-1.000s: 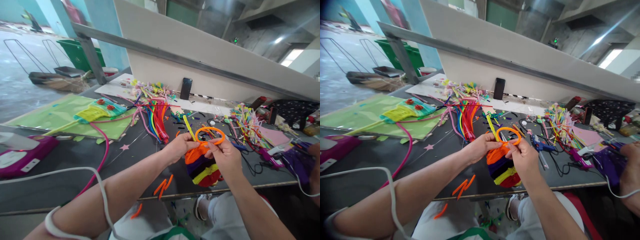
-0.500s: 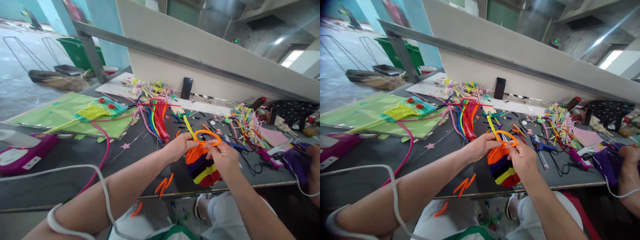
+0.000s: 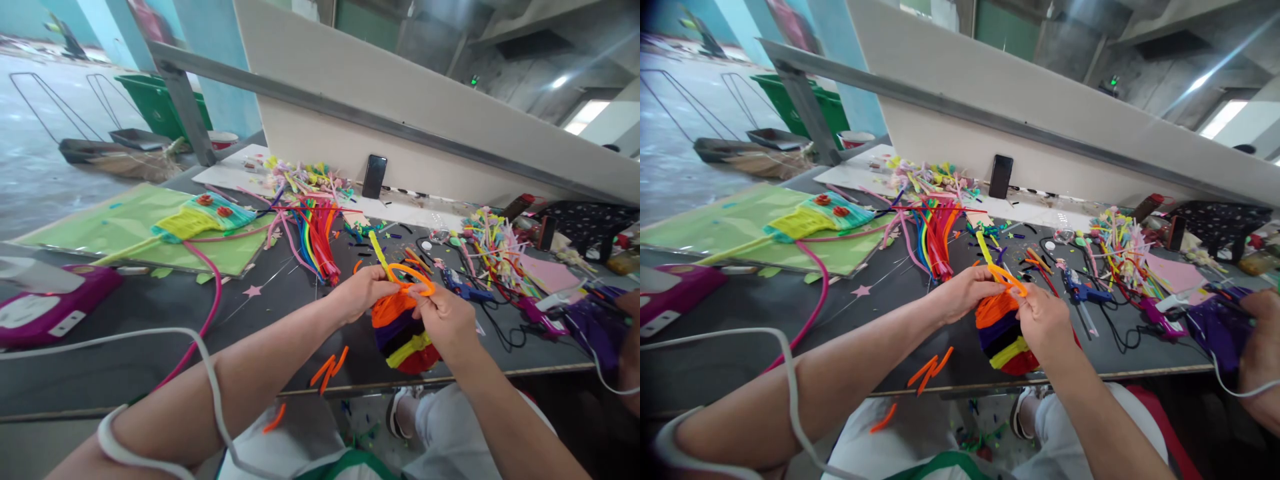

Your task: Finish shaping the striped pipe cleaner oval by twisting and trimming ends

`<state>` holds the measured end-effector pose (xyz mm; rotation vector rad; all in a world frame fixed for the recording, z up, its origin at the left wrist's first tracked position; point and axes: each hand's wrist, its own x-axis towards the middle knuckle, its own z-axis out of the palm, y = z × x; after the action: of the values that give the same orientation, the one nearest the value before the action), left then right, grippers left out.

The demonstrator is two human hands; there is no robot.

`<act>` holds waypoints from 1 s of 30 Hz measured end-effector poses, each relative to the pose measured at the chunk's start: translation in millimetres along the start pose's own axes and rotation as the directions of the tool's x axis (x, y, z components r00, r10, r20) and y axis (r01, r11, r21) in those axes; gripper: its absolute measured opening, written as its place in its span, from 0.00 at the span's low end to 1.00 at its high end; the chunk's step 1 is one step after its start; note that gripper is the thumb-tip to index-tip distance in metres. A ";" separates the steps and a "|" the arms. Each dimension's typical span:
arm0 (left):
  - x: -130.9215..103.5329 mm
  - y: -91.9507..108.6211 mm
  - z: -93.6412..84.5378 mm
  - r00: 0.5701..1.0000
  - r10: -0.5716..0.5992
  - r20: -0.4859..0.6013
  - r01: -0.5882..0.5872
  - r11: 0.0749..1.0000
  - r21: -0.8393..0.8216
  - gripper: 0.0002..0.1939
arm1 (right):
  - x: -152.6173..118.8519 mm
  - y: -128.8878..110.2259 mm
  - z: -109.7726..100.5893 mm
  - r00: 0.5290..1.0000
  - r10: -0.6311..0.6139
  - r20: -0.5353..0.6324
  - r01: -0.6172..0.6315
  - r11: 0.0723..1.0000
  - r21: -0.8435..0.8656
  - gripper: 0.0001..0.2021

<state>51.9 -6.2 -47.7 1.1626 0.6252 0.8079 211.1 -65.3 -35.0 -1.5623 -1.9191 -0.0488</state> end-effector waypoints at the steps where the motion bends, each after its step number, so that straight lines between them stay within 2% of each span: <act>1: 0.1 -0.2 0.1 1.000 0.009 0.011 -0.009 1.000 -0.013 0.14 | -0.6 2.3 1.4 0.999 -0.037 -0.001 0.037 0.999 -0.033 0.09; 4: 0.8 -1.4 0.5 0.999 0.039 0.038 -0.036 0.997 -0.066 0.14 | -1.6 9.0 6.4 0.988 -0.156 0.002 0.155 0.985 -0.082 0.09; 6: 1.3 -2.8 0.7 0.999 0.030 0.045 -0.025 0.995 -0.099 0.14 | -0.4 11.2 9.2 0.982 -0.190 0.014 0.191 0.979 -0.076 0.09; 10: 2.5 -5.5 0.2 0.999 -0.014 0.031 0.018 0.994 -0.110 0.14 | 5.5 9.3 10.3 0.986 -0.164 0.040 0.165 0.985 -0.044 0.07; 13: 3.1 -6.1 -1.0 1.000 -0.026 0.017 0.028 0.995 -0.100 0.13 | 7.2 5.2 5.8 0.982 -0.186 0.034 0.184 0.982 0.046 0.05; 18: 4.1 -6.6 -3.5 0.999 -0.043 0.018 0.043 0.998 -0.038 0.12 | 2.1 1.3 -5.1 0.995 -0.098 -0.008 0.098 0.978 0.184 0.07; 20: 4.0 -6.3 -3.1 1.000 -0.013 0.025 0.014 0.999 -0.045 0.10 | 0.4 0.8 -4.1 0.991 -0.131 -0.005 0.130 0.971 0.201 0.09; 21: 3.7 -5.9 -2.4 0.999 0.009 0.032 -0.008 0.999 -0.052 0.09 | -0.2 0.1 -1.7 0.988 -0.157 -0.002 0.155 0.972 0.174 0.11; 23: 2.8 -4.9 -0.3 0.998 0.036 0.053 -0.032 0.996 -0.081 0.09 | -1.3 -3.2 6.1 0.985 -0.175 -0.003 0.175 0.984 0.017 0.15; 25: 1.8 -4.4 1.5 0.997 0.023 0.067 -0.016 0.993 -0.114 0.09 | -2.5 -9.1 15.2 0.991 -0.136 -0.006 0.132 0.969 -0.209 0.22; 27: 1.6 -4.8 1.7 0.998 -0.013 0.056 0.019 0.992 -0.122 0.08 | -3.5 -15.0 20.6 0.995 -0.097 0.012 0.094 0.930 -0.356 0.28; 30: 2.8 -5.8 -2.0 0.998 -0.037 0.056 0.043 0.994 -0.104 0.08 | -3.3 -17.0 10.8 0.989 -0.079 0.126 0.118 0.934 -0.337 0.36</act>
<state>53.2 -3.9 -53.8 1.0696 0.5533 0.7643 191.4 -68.5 -39.0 -1.7196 -2.1645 -0.3665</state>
